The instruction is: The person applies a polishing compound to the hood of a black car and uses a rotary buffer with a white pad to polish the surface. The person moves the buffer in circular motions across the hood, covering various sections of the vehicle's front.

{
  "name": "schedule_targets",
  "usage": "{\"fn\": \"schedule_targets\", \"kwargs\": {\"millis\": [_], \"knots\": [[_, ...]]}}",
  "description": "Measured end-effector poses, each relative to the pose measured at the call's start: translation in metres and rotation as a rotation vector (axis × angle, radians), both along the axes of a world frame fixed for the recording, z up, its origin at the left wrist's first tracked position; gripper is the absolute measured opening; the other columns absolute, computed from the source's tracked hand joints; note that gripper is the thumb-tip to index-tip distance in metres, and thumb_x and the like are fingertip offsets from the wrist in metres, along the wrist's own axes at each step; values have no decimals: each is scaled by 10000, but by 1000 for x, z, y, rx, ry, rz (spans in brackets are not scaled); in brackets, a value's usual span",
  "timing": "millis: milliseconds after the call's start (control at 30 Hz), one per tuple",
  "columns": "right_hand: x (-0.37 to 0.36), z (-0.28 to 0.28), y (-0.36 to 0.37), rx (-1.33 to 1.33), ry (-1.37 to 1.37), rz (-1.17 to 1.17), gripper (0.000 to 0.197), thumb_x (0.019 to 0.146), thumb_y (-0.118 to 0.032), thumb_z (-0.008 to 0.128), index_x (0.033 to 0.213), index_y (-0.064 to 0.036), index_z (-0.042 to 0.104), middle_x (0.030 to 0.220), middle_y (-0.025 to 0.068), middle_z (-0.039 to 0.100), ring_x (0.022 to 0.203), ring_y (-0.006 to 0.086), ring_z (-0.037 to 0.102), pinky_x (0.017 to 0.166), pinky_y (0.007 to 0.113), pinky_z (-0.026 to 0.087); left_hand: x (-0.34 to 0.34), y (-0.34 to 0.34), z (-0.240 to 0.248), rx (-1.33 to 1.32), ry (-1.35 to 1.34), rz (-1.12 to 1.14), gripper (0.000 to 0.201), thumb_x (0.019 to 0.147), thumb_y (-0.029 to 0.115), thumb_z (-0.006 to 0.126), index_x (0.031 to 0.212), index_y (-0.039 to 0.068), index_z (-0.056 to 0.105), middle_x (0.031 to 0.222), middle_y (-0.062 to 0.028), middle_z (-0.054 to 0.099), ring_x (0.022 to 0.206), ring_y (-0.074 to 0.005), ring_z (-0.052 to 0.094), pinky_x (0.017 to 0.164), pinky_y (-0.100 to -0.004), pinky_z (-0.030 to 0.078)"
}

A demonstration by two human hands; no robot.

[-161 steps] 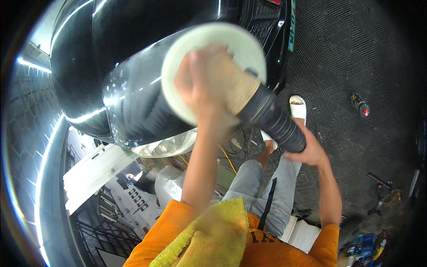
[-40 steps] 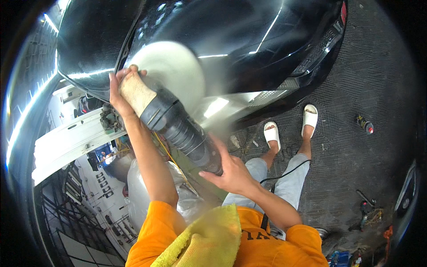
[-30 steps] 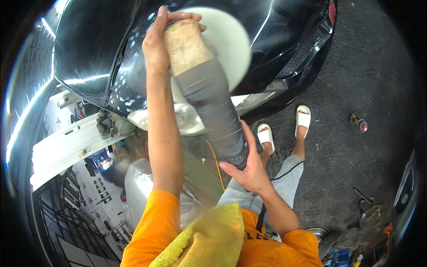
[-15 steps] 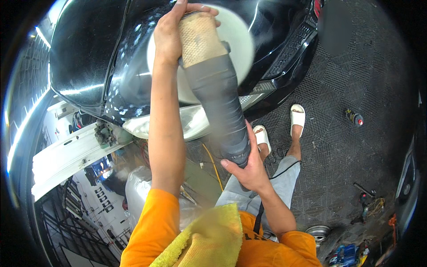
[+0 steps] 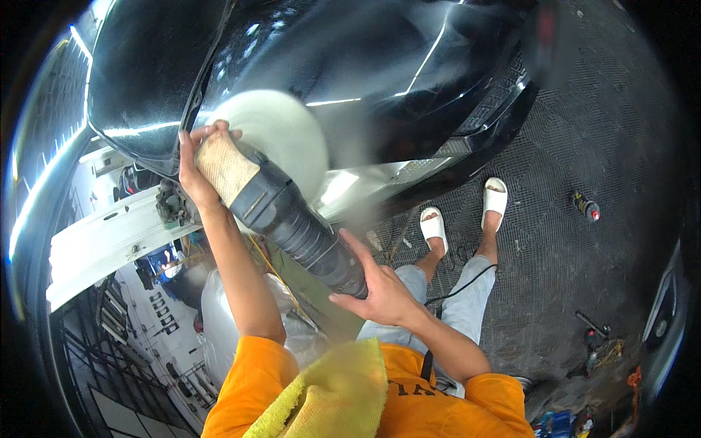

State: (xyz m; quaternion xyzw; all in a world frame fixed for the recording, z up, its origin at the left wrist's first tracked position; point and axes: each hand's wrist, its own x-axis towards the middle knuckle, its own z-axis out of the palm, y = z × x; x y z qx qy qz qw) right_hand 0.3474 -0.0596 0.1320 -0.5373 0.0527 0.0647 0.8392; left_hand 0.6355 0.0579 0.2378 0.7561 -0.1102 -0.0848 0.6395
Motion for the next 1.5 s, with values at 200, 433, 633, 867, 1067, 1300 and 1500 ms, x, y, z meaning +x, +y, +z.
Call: {"fn": "schedule_targets", "kwargs": {"millis": [200,433,633,867,1067,1300,1500], "knots": [[-8,-9,-32,-33,92,207,1011,765,-246,774,1546,-120,143,1331,297,528,1182,438,568,1024,431,446,-34,17,-12,-161,17,117,507,1039,405,374,979,-37,614,983,-210,662,860,-347,665,819,-414,541],[-23,-22,-125,-207,199,52,977,688,-259,846,1495,-138,308,1320,255,567,1201,393,581,1025,430,447,-42,-111,-43,1,-28,205,516,1045,385,361,1007,-59,620,973,-232,685,827,-334,700,792,-402,574],[-21,-35,-188,-245,236,-174,949,653,-182,861,1449,-64,357,1275,197,594,1203,319,587,1021,381,444,-23,-232,-58,42,-74,-162,532,1052,399,353,1019,-56,627,988,-234,692,857,-333,706,782,-391,581],[-52,-38,-204,-132,269,94,963,643,-180,859,1459,-74,358,1269,201,585,1200,338,583,1015,387,437,-79,-183,-64,52,53,185,541,1031,443,371,990,-43,605,990,-246,667,847,-372,682,814,-431,547],[-52,-43,-238,-223,211,155,961,630,-149,854,1462,-123,376,1303,192,591,1194,348,598,1014,395,458,-100,-188,-71,16,49,266,516,1035,436,373,994,-29,593,1000,-247,655,866,-375,676,827,-453,553],[-28,-52,-281,-278,305,22,981,593,-146,851,1452,-76,381,1275,179,597,1183,305,600,1030,396,439,-58,-273,-74,-71,-19,4,539,1049,426,347,1005,-46,604,999,-233,674,839,-351,700,783,-404,572],[-61,-60,-266,-232,283,170,977,598,-149,853,1451,-85,380,1280,159,600,1183,304,604,1028,395,440,-104,-230,-85,34,10,184,532,1040,433,342,973,-34,589,981,-243,663,852,-380,681,819,-443,559]]}}
